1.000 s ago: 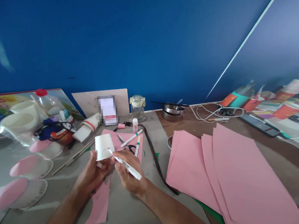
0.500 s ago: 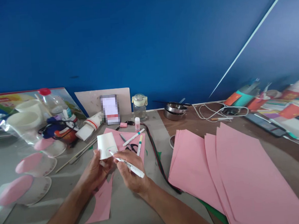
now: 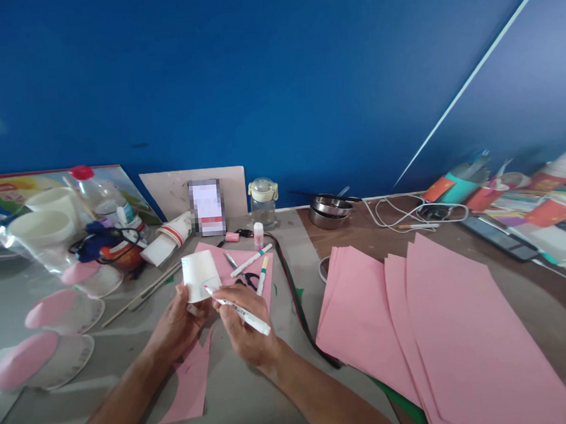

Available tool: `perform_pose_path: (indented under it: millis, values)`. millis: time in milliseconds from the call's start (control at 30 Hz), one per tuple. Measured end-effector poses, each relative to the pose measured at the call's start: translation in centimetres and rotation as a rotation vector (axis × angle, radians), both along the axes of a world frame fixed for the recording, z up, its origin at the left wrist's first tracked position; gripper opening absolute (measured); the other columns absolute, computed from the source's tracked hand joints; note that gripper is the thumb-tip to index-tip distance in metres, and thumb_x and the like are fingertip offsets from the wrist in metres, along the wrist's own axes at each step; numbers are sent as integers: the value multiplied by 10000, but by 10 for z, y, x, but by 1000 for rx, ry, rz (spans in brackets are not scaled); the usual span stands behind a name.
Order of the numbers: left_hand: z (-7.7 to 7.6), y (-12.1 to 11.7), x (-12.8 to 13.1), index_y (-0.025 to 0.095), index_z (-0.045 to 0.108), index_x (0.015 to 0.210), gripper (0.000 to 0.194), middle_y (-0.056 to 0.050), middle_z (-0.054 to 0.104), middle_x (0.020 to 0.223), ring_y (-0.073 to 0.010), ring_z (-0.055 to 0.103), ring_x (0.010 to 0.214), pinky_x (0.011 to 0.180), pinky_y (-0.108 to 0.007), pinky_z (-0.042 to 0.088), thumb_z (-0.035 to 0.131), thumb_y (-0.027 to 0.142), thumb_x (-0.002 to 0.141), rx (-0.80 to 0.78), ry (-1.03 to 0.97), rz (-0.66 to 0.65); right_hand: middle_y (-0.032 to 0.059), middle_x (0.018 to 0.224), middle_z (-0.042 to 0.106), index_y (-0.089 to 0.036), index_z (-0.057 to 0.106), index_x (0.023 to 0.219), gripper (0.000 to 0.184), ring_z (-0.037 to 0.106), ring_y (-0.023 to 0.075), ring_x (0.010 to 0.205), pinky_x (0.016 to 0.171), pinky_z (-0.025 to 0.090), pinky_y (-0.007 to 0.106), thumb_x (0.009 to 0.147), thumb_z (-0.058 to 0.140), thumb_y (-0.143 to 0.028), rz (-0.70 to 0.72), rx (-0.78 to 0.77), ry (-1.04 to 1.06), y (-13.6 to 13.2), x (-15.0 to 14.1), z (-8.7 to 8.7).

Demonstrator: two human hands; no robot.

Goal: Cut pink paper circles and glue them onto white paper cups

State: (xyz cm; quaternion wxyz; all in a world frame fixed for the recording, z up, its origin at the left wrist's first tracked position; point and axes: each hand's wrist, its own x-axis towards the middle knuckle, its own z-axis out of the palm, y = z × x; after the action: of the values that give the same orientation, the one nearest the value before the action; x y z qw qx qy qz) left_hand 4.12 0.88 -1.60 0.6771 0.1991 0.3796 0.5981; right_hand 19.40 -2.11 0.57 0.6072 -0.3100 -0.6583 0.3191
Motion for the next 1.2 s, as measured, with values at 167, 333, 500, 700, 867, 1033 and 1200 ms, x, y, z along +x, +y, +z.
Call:
perform_pose_path:
  millis: [167, 333, 500, 700, 867, 1033, 1200]
  values:
    - [-7, 0, -3, 144, 622, 712, 390, 33, 568, 576, -74, 498, 480, 445, -180, 427, 814, 463, 596, 30, 4, -28, 64, 894, 673, -219, 635, 1079, 232, 644, 172, 822, 722, 536, 306, 931, 459, -250, 10, -41, 41, -1, -2, -6]
    - [-10, 0, -4, 143, 630, 738, 393, 26, 569, 584, -80, 499, 485, 465, -194, 442, 780, 492, 635, 50, 21, -39, 56, 874, 674, -220, 632, 1088, 237, 644, 169, 817, 736, 532, 304, 929, 457, -238, 3, -31, 27, -1, -2, -5]
    - [-7, 0, -4, 148, 612, 710, 397, 36, 554, 578, -71, 495, 494, 464, -175, 429, 786, 495, 624, 62, 38, -37, 54, 856, 677, -222, 637, 1088, 242, 644, 172, 821, 745, 526, 310, 927, 457, -232, -11, -30, 5, -1, -2, -1]
    - [-8, 0, -3, 146, 618, 727, 399, 30, 559, 590, -74, 489, 492, 474, -186, 429, 765, 508, 646, 66, 48, -38, 60, 855, 681, -219, 637, 1091, 253, 644, 176, 811, 739, 527, 316, 938, 442, -271, -35, -34, -27, -1, -2, -2]
    - [-8, 0, -3, 145, 615, 722, 407, 31, 556, 591, -75, 484, 494, 473, -186, 426, 763, 516, 643, 61, 57, -37, 54, 867, 678, -217, 630, 1096, 246, 640, 159, 782, 717, 524, 294, 932, 448, -242, -22, -23, -15, 0, -2, -2]
    - [-8, 0, -3, 142, 597, 672, 428, 40, 532, 544, -64, 459, 473, 475, -177, 420, 758, 537, 636, 78, 73, -41, 49, 847, 672, -218, 631, 1094, 242, 638, 159, 770, 711, 524, 296, 931, 453, -245, -29, -15, -13, 0, -3, -4]
    - [-10, 0, -4, 142, 600, 676, 417, 38, 530, 541, -67, 459, 472, 480, -184, 416, 741, 535, 661, 93, 62, -61, 55, 865, 681, -224, 635, 1097, 246, 643, 166, 773, 706, 530, 307, 935, 454, -263, -27, -28, -2, 1, -3, -6]
